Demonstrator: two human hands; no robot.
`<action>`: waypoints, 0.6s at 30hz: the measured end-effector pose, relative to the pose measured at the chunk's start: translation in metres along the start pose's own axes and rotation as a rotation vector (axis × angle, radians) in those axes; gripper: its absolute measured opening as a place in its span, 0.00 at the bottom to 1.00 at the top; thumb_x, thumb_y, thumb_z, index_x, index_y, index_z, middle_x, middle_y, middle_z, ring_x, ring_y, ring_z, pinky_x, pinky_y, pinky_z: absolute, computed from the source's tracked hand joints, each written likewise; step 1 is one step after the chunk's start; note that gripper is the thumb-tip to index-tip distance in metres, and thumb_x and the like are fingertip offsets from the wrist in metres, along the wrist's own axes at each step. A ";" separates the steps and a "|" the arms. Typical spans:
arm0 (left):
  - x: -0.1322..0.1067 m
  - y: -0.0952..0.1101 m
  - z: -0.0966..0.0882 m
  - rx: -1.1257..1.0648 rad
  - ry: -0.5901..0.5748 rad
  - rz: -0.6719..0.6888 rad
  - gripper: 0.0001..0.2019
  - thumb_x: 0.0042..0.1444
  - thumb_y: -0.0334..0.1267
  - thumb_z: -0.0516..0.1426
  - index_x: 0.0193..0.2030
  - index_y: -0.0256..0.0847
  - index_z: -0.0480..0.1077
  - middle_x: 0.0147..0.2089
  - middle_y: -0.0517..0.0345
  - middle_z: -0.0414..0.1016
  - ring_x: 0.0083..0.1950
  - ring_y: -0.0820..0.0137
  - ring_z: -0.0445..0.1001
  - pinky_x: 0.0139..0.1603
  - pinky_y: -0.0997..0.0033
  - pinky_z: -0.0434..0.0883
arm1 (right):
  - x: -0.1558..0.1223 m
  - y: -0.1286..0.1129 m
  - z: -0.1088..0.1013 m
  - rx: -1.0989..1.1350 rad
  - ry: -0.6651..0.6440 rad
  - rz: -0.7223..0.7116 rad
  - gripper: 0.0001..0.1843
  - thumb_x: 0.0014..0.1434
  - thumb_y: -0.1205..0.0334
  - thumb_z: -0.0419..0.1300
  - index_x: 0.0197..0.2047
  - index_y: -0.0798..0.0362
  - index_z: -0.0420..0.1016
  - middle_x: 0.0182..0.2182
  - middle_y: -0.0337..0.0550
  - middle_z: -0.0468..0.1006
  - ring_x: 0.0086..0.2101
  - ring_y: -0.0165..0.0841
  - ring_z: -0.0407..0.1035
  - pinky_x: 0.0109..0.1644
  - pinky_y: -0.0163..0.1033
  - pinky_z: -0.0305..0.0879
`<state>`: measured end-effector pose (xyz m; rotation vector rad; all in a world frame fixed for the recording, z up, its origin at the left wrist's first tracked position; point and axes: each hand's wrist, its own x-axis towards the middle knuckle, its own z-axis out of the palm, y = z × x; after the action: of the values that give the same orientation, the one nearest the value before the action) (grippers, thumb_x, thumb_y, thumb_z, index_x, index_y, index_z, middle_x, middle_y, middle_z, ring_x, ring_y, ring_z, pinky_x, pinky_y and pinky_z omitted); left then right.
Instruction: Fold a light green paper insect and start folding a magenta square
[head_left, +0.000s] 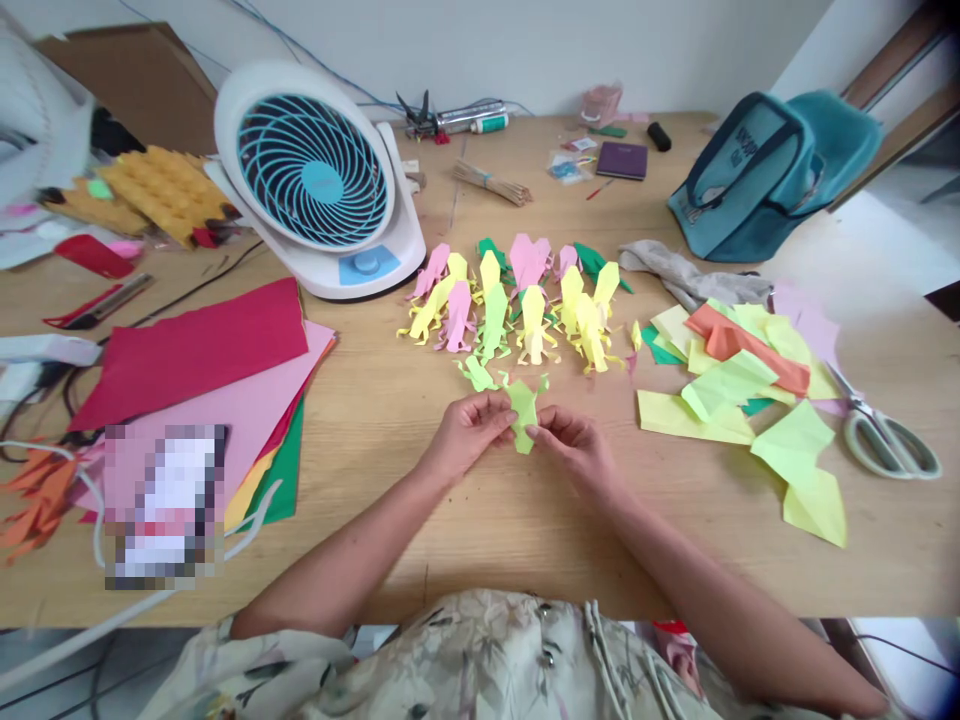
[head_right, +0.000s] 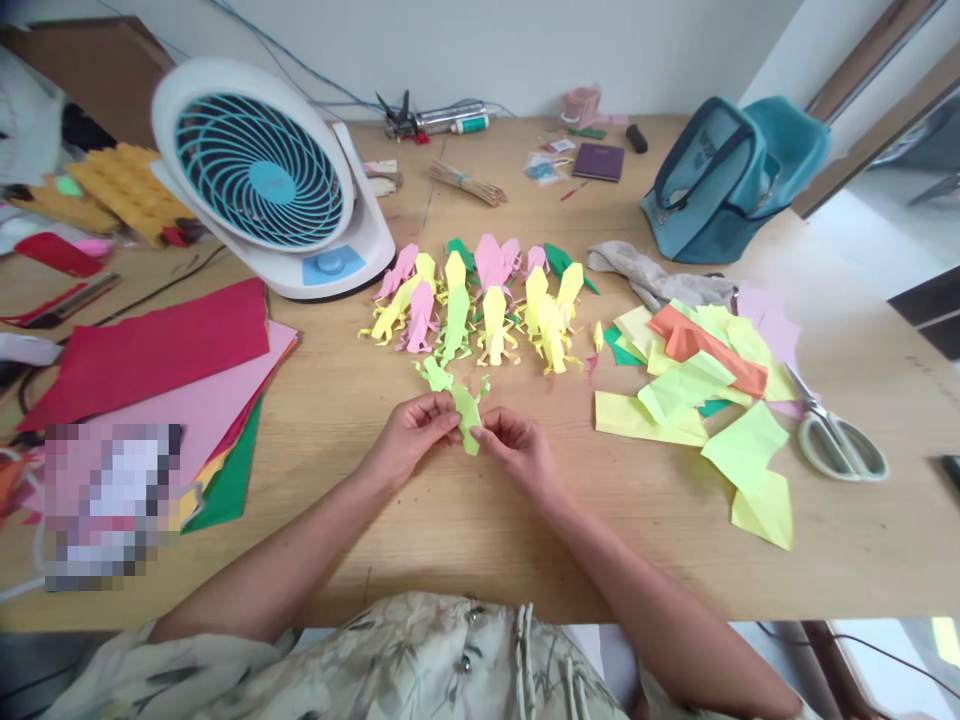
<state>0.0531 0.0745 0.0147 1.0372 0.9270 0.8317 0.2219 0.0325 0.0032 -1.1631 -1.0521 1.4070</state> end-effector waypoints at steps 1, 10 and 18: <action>0.000 -0.001 0.000 0.017 -0.007 0.016 0.18 0.48 0.49 0.69 0.32 0.37 0.71 0.25 0.64 0.70 0.26 0.78 0.69 0.27 0.79 0.67 | 0.000 -0.001 0.000 0.007 0.010 -0.001 0.19 0.49 0.45 0.72 0.30 0.52 0.76 0.26 0.38 0.75 0.28 0.30 0.66 0.33 0.36 0.63; 0.001 0.000 -0.001 -0.058 -0.118 0.021 0.23 0.44 0.42 0.72 0.43 0.40 0.69 0.36 0.62 0.72 0.28 0.78 0.69 0.24 0.81 0.69 | -0.005 -0.014 -0.006 0.050 -0.014 0.064 0.20 0.52 0.43 0.70 0.30 0.52 0.75 0.24 0.37 0.73 0.25 0.28 0.63 0.30 0.35 0.61; -0.004 0.005 -0.009 0.083 -0.284 0.128 0.29 0.50 0.40 0.70 0.58 0.48 0.66 0.49 0.55 0.70 0.36 0.76 0.70 0.32 0.81 0.72 | -0.009 -0.020 -0.017 -0.002 -0.206 0.118 0.21 0.58 0.43 0.65 0.31 0.53 0.74 0.23 0.36 0.70 0.24 0.27 0.59 0.29 0.34 0.55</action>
<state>0.0426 0.0756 0.0178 1.2614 0.6633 0.7321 0.2420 0.0271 0.0216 -1.1140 -1.1425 1.6466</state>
